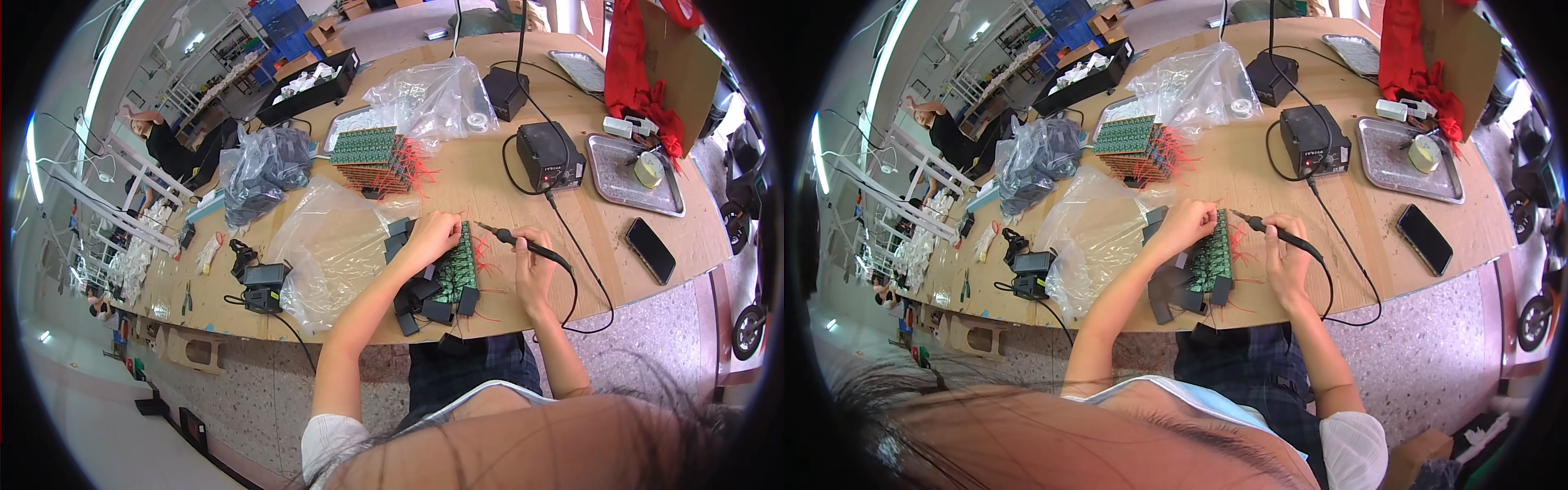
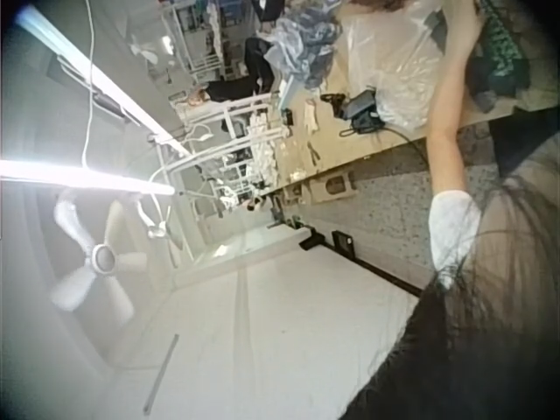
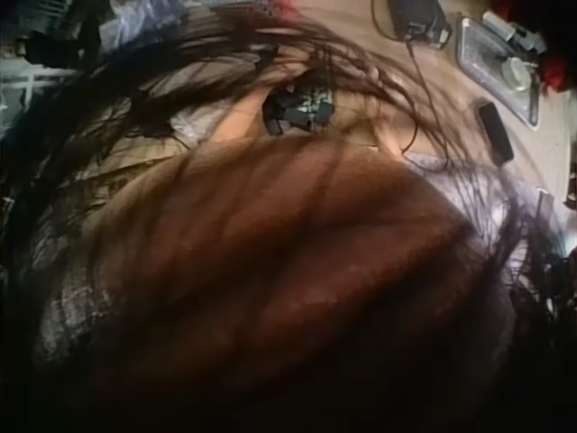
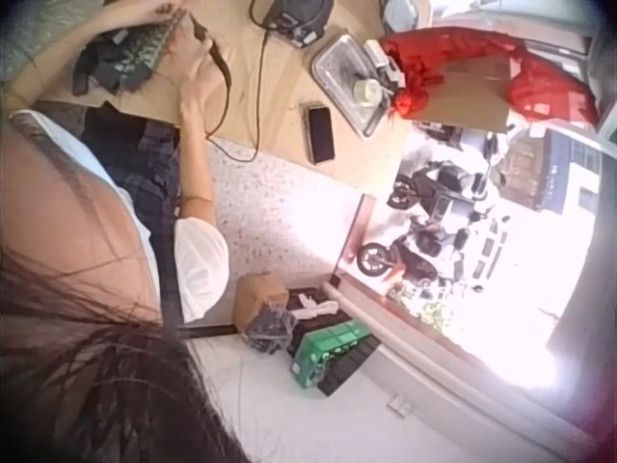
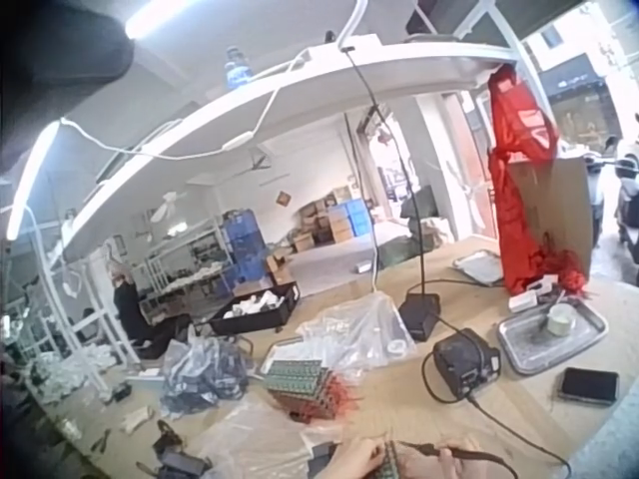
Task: Soldering electronic components or wires onto printed circuit boards at a manual workstation.
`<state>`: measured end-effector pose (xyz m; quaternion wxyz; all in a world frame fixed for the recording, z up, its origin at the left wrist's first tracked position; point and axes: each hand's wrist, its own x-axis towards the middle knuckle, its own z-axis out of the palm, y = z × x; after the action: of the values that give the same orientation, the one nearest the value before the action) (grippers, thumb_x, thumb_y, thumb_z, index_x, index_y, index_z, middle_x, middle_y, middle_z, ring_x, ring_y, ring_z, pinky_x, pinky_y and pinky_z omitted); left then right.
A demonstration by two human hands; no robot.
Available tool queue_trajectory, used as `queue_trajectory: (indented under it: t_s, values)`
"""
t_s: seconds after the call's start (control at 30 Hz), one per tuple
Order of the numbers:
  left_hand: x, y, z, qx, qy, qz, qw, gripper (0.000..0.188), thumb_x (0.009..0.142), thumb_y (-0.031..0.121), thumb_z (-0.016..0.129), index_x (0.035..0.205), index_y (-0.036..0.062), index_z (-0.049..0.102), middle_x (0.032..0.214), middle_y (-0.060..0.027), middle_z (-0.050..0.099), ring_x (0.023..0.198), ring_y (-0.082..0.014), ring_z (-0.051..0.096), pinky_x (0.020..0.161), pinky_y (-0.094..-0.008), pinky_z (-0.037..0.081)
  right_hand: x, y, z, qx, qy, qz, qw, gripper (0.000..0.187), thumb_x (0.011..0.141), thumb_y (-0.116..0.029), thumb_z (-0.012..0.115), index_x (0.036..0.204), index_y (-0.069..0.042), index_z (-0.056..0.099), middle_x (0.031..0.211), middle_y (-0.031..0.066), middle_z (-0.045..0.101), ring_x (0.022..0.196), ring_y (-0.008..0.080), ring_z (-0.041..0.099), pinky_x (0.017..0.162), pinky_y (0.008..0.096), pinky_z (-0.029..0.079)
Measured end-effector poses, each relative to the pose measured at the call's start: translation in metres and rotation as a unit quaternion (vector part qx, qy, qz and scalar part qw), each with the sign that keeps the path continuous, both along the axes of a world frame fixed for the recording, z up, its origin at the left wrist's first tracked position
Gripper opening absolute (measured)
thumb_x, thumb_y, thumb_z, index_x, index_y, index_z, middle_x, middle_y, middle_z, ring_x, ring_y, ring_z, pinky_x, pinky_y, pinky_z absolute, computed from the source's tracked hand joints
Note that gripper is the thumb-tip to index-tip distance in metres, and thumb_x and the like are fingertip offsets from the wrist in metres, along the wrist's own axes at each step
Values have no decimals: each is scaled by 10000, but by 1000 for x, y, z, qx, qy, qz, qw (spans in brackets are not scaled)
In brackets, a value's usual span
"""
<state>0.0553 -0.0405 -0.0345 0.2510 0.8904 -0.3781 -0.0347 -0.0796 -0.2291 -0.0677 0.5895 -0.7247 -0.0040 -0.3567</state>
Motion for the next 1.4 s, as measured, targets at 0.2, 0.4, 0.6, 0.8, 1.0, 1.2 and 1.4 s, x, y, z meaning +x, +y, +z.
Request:
queue_trajectory:
  t_s: [0.2,0.4,0.6,0.8,1.0,1.2,1.4]
  values:
    - [0,0,0,6,-1,-2,1000,78,791,69,712,800,11,660,719,-138,697,667,-276,697,613,-367,532,-3,-3,2,56,-12,-15,998,115,1015,-79,547,1047,9,615,1060,99,569,893,164,569,792,283,487]
    - [1,0,-1,4,-5,-3,1000,75,793,68,709,802,11,661,726,-141,700,675,-280,700,620,-367,537,-3,-4,3,66,-24,-18,997,118,1020,-80,544,1059,9,611,1059,91,565,862,141,557,752,267,483]
    - [2,0,-2,11,-15,-3,1000,75,786,71,706,800,12,661,729,-138,702,677,-289,697,621,-378,534,-4,-3,7,67,-25,-17,997,120,1023,-78,538,1058,12,610,1065,91,563,859,136,555,752,265,480]
    - [1,-3,-1,31,-43,5,999,61,774,77,705,785,28,670,721,-131,702,680,-294,695,617,-397,526,-4,-4,5,67,-26,-12,997,121,1025,-82,537,1058,11,609,1066,89,561,854,133,550,751,261,475]
    - [-10,-7,6,69,-81,30,994,79,777,108,724,792,40,688,757,-115,677,754,-299,680,656,-417,521,-3,-4,4,61,-30,-8,998,113,1026,-68,530,1061,15,599,1062,82,561,841,124,542,751,257,467]
    - [0,9,5,-30,-118,74,990,125,798,158,729,785,36,706,817,-134,642,899,-318,650,727,-453,513,-5,-3,7,62,-32,-12,997,114,1034,-60,511,1062,17,590,1044,75,567,823,114,536,746,254,461]
    - [70,73,-9,-68,-172,198,963,115,848,152,686,843,47,733,909,-158,689,897,-343,653,817,-428,518,-5,-4,8,58,-33,-19,998,125,1038,-79,513,1056,18,590,1028,72,566,814,115,533,744,258,461]
